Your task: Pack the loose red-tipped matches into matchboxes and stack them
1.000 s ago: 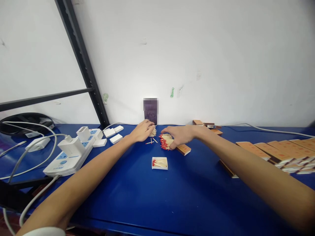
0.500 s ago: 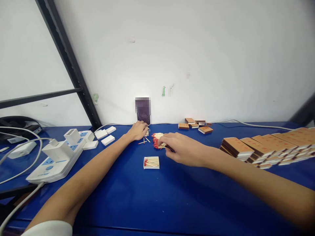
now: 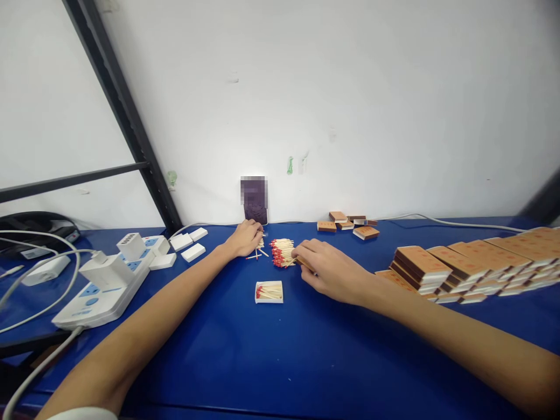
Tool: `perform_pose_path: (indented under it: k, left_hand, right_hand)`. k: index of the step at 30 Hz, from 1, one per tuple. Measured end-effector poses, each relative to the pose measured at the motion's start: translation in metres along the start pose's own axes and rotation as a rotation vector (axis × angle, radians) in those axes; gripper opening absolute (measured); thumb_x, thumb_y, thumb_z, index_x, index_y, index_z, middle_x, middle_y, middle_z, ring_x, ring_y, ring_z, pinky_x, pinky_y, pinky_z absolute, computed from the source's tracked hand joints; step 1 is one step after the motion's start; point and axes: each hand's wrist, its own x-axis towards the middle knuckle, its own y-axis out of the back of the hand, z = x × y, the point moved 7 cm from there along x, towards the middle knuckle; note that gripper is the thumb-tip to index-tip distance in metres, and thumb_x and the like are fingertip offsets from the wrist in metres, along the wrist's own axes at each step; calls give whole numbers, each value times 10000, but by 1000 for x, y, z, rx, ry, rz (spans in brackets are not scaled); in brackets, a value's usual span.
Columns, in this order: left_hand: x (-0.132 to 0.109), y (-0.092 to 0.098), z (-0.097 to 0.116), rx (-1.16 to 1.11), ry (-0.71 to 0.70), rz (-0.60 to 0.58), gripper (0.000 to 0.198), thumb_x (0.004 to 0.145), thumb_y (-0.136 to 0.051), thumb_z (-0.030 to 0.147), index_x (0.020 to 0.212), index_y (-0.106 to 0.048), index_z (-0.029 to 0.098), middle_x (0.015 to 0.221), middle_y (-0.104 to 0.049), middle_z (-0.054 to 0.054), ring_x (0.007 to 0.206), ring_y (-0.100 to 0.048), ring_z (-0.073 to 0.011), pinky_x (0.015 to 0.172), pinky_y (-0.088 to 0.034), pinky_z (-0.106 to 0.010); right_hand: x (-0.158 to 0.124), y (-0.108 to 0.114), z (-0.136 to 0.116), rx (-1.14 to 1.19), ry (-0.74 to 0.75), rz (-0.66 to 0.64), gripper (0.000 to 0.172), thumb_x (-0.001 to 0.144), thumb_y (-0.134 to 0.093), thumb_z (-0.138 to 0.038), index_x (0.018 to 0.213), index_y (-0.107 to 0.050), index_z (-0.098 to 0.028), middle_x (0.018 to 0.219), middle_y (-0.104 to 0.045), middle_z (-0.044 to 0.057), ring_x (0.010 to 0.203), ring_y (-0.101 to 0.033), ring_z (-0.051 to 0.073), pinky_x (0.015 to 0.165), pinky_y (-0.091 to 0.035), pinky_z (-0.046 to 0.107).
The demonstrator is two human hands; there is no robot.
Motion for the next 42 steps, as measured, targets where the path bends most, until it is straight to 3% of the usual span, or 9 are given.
perform_pose_path:
  k: [11, 15, 18, 23, 26, 29, 33, 38, 42]
  left_hand:
    - [-20, 22, 26, -10, -58, -33, 377, 959, -280, 262, 1100, -601, 122, 1056, -617, -117, 1008, -525, -237, 975, -401, -422]
    - [-38, 41, 31, -39, -74, 15, 364, 971, -273, 267, 1107, -588, 146, 1101, -602, -98, 1051, -507, -223, 1000, -381, -393]
    - [-63, 52, 37, -70, -54, 76, 307, 969, -328, 324, 986, -595, 174, 986, -619, -69, 966, -528, -218, 908, -421, -377]
    - [-86, 44, 54, 128, -35, -34, 300, 915, -459, 464, 884, -565, 184, 917, -631, -78, 877, -551, -250, 788, -428, -391]
    - [-89, 36, 57, 171, -33, -117, 284, 957, -377, 418, 916, -540, 189, 901, -640, -86, 845, -586, -247, 757, -429, -375]
    - [-93, 29, 55, 125, -39, -226, 271, 993, -287, 353, 980, -506, 194, 859, -649, -79, 756, -614, -231, 677, -418, -336]
    - [-100, 32, 52, 130, -46, -290, 274, 998, -285, 372, 941, -485, 194, 763, -631, -65, 664, -601, -235, 586, -357, -312]
    - [-105, 58, 74, -65, -157, -201, 265, 1011, -279, 364, 881, -446, 206, 721, -577, -14, 620, -530, -174, 581, -327, -286]
    - [-109, 62, 93, -234, -218, -245, 241, 1008, -312, 353, 879, -458, 209, 652, -529, 24, 572, -468, -138, 584, -325, -266]
  right_hand:
    - [-7, -7, 34, -93, -169, -88, 148, 884, -415, -126, 926, -545, -183, 934, -615, 102, 847, -566, 234, 709, -408, 337]
    - [-6, 2, 17, -158, -78, -15, 180, 902, -407, -130, 968, -571, -161, 1008, -625, 134, 899, -577, 250, 773, -411, 360]
    - [-4, 3, -9, -140, -1, -4, 202, 924, -393, -162, 967, -591, -164, 968, -648, 120, 834, -600, 234, 736, -408, 351]
    - [0, -12, -43, -48, 33, -138, 241, 954, -406, -300, 1029, -593, -167, 922, -690, 104, 746, -647, 222, 631, -397, 311]
    - [0, -20, -43, -11, -4, -177, 311, 971, -374, -349, 1083, -590, -155, 971, -694, 126, 779, -665, 239, 627, -418, 311]
    - [-2, -22, -37, 116, -24, -139, 353, 989, -336, -362, 1151, -573, -156, 1077, -681, 137, 924, -656, 260, 731, -457, 345]
    - [-7, -22, -30, 233, -47, -94, 346, 990, -332, -358, 1159, -569, -169, 1109, -671, 127, 977, -633, 252, 801, -454, 370]
    - [-10, -12, -25, 299, -50, -19, 238, 973, -376, -305, 1040, -578, -198, 901, -662, 64, 863, -585, 215, 810, -403, 376]
    - [-13, -6, -25, 449, 18, 23, 158, 949, -395, -249, 853, -517, -216, 757, -584, 10, 694, -501, 162, 697, -387, 304]
